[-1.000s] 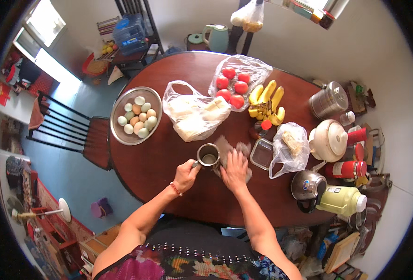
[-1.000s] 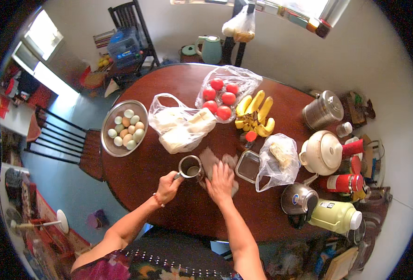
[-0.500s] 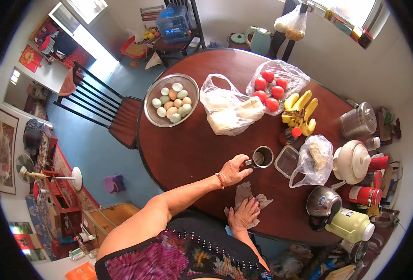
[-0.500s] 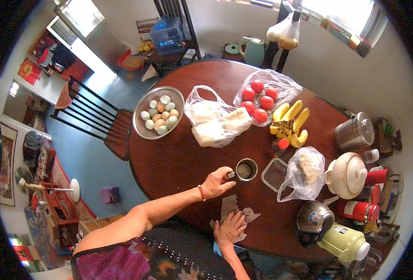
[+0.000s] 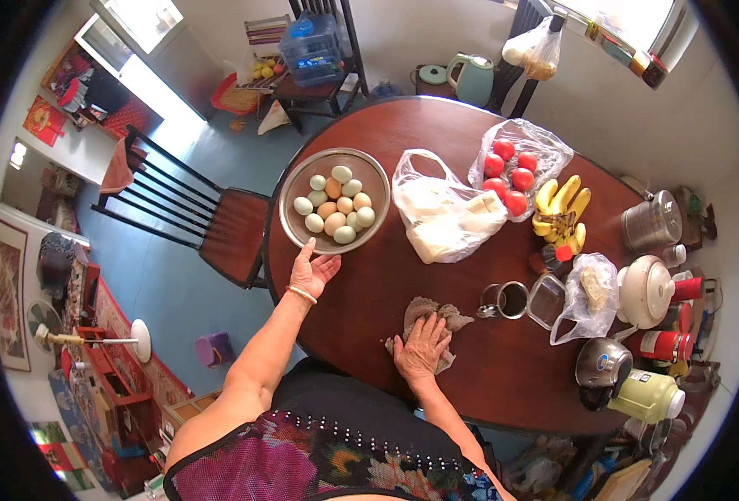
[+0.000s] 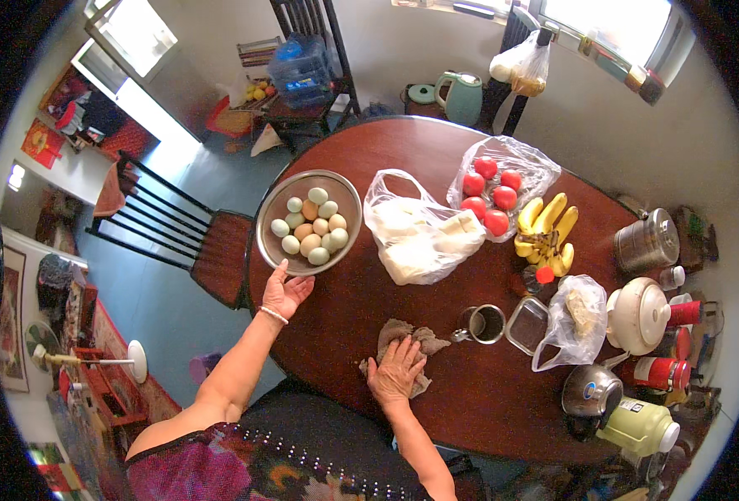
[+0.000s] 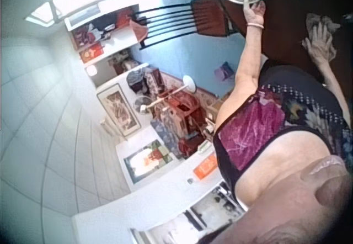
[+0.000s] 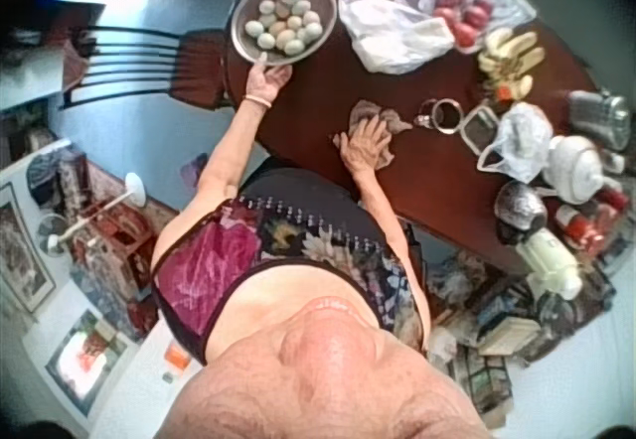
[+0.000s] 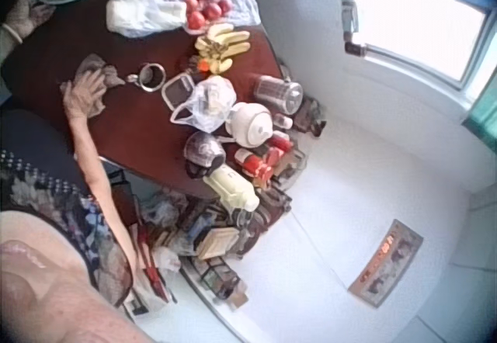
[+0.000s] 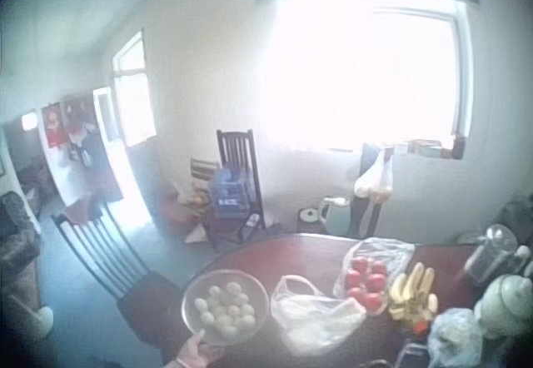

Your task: The person scrubs the exterior and interior of a ceramic pot with a cloth, then wipes down a table and organizes food items and kitchenware.

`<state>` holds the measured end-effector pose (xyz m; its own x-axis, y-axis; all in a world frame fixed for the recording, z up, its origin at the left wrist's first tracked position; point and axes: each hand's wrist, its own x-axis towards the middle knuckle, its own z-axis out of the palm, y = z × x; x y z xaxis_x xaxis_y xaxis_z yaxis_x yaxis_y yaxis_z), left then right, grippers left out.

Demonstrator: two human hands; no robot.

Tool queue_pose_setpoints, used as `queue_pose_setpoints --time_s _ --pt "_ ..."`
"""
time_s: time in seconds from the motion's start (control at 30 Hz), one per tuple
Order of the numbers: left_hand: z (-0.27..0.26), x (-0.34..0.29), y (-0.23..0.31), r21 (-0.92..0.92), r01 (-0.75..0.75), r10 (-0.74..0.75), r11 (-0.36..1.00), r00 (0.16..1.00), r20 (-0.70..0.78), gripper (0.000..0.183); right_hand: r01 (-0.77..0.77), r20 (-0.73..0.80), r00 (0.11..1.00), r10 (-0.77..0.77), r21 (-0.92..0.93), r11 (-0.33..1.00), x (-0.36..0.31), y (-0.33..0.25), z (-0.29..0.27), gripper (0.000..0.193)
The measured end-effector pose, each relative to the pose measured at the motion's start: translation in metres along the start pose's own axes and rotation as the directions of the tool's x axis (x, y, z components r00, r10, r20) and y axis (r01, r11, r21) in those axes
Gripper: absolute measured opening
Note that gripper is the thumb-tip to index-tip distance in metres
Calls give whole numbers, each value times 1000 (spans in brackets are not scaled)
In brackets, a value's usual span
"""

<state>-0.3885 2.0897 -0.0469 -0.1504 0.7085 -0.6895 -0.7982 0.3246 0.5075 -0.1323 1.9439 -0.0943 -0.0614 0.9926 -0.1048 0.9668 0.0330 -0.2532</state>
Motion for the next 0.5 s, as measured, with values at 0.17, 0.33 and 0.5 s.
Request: queue_pose_setpoints --time_s 0.17,0.33,0.5 --pt "-22 47 25 150 62 -85 987 985 152 36 -91 -79 993 88 -41 995 40 -51 13 73" --pt "-15 44 51 245 28 -76 969 979 191 41 -160 -140 979 151 -52 986 85 -90 11 70" --pt "-70 57 98 319 70 -185 945 920 345 73 -133 -158 978 136 32 991 140 -122 21 70"
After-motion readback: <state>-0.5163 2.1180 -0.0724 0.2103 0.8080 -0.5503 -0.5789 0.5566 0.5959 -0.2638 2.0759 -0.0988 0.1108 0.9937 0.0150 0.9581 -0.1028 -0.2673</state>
